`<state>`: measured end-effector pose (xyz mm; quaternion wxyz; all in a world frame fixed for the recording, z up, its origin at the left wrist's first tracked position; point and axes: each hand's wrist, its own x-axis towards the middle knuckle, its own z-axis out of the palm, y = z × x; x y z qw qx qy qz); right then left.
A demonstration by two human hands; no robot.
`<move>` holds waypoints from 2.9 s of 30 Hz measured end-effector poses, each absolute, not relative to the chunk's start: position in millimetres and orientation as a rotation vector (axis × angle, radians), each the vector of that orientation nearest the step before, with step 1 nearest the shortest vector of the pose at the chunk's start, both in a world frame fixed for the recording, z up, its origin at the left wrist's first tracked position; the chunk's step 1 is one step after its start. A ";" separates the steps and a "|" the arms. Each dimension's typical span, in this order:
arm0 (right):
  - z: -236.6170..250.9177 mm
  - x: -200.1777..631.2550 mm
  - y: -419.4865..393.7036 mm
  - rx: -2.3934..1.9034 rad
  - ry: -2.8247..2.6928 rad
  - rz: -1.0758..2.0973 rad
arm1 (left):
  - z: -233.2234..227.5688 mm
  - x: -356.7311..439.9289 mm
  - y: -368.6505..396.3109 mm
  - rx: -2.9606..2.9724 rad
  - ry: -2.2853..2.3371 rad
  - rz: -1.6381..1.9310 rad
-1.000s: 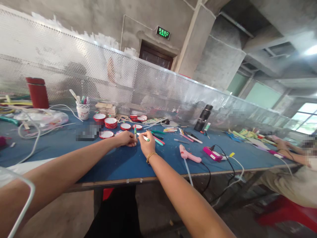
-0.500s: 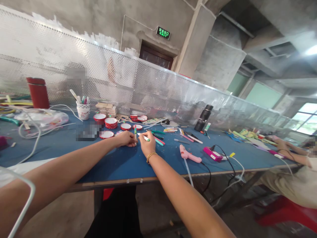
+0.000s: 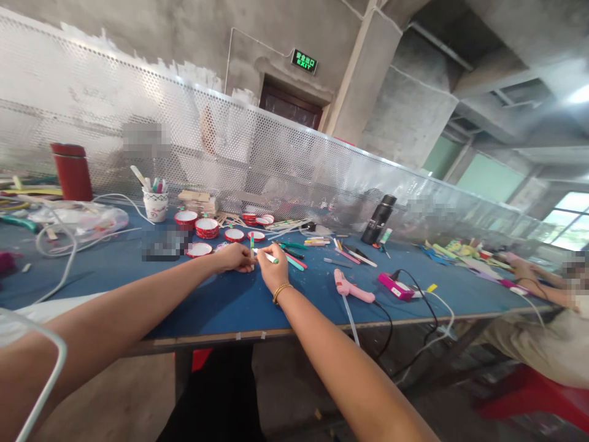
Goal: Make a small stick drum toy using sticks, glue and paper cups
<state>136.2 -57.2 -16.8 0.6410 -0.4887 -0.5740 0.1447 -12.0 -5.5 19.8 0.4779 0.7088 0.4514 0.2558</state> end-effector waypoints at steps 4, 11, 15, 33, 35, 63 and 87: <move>-15.6 136.0 -58.3 -1.128 -1.322 0.314 | 18.3 -11.5 -4.5 1.721 1.107 0.637; -15.3 138.4 -56.8 -1.221 -1.285 0.311 | 19.8 -11.1 -6.2 1.732 1.120 0.627; -14.8 138.9 -57.6 -1.213 -1.261 0.320 | 22.2 -11.8 -8.0 1.734 1.109 0.622; -13.8 138.4 -59.5 -1.184 -1.254 0.321 | 25.5 -11.7 -12.5 1.740 1.124 0.619; -14.3 137.4 -59.3 -1.165 -1.270 0.335 | 25.1 -11.8 -11.6 1.732 1.120 0.616; -14.7 137.9 -58.0 -1.191 -1.311 0.279 | 23.4 -11.2 -10.9 1.747 1.133 0.625; -16.3 136.9 -55.2 -1.136 -1.286 0.328 | 22.1 -11.9 -8.7 1.733 1.107 0.621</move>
